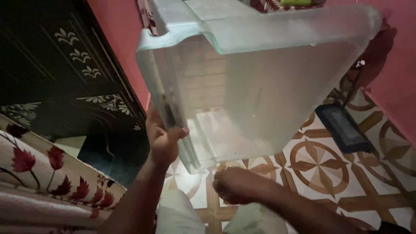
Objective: The person wipes the interior of a large transparent plastic container using a patterned cloth. They rotate and tilt the container to reach different sides and the bottom, continuing the wiping motion throughout the clip.
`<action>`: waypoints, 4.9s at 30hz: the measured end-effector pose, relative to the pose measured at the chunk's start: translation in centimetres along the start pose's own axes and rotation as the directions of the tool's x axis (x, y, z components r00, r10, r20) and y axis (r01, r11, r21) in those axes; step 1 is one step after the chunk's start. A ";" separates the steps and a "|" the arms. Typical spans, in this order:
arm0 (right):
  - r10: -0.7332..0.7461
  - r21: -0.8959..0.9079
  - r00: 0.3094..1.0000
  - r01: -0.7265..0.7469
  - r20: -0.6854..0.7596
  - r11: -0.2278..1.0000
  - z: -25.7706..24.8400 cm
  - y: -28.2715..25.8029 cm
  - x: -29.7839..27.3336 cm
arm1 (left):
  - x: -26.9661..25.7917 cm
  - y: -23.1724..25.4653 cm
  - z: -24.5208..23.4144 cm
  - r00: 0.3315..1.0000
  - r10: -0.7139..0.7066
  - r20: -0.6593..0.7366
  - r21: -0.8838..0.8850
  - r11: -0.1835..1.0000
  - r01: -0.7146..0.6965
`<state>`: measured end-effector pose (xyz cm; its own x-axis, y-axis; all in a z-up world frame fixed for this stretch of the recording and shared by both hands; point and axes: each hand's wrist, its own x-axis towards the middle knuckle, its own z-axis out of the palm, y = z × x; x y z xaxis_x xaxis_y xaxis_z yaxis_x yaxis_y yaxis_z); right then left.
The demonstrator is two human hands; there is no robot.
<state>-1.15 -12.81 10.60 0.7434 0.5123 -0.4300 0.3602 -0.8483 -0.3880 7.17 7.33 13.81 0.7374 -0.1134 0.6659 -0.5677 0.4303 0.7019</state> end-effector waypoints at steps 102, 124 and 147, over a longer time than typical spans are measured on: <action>-0.183 -0.345 0.954 0.094 -0.236 0.934 0.5 0.7 10.7 | -5.0 2.8 1.1 0.994 -0.013 -0.107 0.079 0.997 0.022; -0.264 -0.261 0.756 0.128 -0.599 0.957 2.3 3.9 2.8 | -4.8 1.3 0.5 0.913 -0.202 -0.355 -0.006 0.977 0.214; -0.086 0.067 0.614 0.223 -0.785 0.973 9.9 8.0 -0.3 | -3.7 -0.2 -0.7 0.881 -0.177 -0.439 -0.021 0.982 0.187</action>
<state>-4.04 -18.43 -0.45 0.8675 0.2827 0.4092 0.4778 -0.7020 -0.5281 4.82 8.34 11.07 0.9106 0.2172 0.3516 -0.4123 0.4202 0.8083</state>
